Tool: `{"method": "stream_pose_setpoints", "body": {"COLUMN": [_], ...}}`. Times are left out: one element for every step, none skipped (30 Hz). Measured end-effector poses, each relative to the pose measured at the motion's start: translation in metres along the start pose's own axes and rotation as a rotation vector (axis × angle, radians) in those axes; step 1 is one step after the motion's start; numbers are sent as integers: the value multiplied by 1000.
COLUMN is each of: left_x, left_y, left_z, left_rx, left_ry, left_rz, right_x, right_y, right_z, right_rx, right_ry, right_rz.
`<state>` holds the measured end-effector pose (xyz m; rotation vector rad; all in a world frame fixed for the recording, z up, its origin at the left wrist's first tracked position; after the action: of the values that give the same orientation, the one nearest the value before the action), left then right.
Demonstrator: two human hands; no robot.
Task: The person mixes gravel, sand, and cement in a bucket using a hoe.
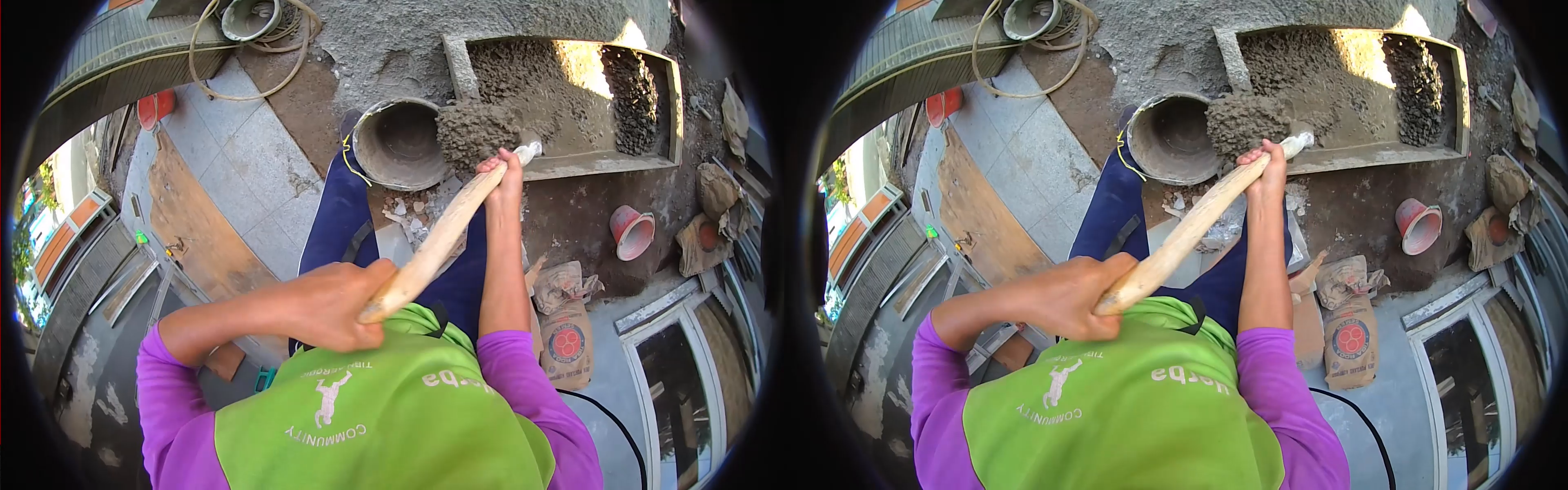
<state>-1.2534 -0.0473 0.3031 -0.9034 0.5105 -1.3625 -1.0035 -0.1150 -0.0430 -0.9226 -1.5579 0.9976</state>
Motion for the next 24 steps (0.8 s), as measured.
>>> {"method": "stream_pose_setpoints", "body": {"left_x": [-9,-13,-24,-32,-33,-32,-36,-39,-37,-42,-46,-47,-49,-49,-51,-53,-54,-55,-54,-53,-50,-44,-37,-28], "left_y": [-11,-16,-22,-24,-24,-24,-21,-17,-13,-11,-10,-10,-12,-15,-18,-18,-16,-11,-4,9,27,53,80,111], "left_z": [-41,-99,-137,-187,-243,-290,-332,-370,-403,-415,-425,-425,-424,-419,-401,-378,-350,-316,-280,-240,-201,-166,-128,-97], "left_rx": [-49,-52,-183,-167,-154,-179,-199,-236,-274,-307,-315,-327,-340,-299,-254,-206,-152,-98,-43,37,118,212,265,273], "left_ry": [16,56,129,216,293,323,365,365,360,361,362,357,356,377,401,427,449,474,501,466,434,381,309,148], "left_rz": [-21,22,80,169,253,319,384,426,465,502,516,531,549,557,566,577,555,532,505,473,437,382,343,304], "right_x": [2,4,4,3,7,7,6,5,5,4,4,4,6,7,11,15,19,24,24,27,30,31,35,38], "right_y": [-2,-3,1,7,11,12,16,20,21,23,27,25,22,19,14,7,-3,-12,-19,-21,-21,-24,-20,-12], "right_z": [31,60,88,114,138,161,182,199,212,223,229,232,229,222,211,193,170,146,116,79,36,-8,-56,-106], "right_rx": [6,11,18,25,30,37,51,64,75,78,70,67,67,66,60,32,3,-27,-59,-99,-158,-212,-280,-334], "right_ry": [9,20,20,21,10,0,-8,-18,-13,-6,-7,-12,-19,-22,-22,-26,-27,-24,-28,-30,-38,-45,-62,-88], "right_rz": [10,18,17,23,22,25,22,18,61,59,72,87,84,81,76,66,57,47,34,17,19,26,70,89]}}
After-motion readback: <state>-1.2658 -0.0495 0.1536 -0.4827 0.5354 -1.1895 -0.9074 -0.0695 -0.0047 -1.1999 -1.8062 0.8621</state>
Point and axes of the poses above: each hand's wrist, its own y-axis towards the middle knuckle, its own x-axis out of the palm, z = x × y, the point moved 5 cm from there along y, towards the middle knuckle, and after that the axes turned 3 degrees about z, right-handed, at the moved point
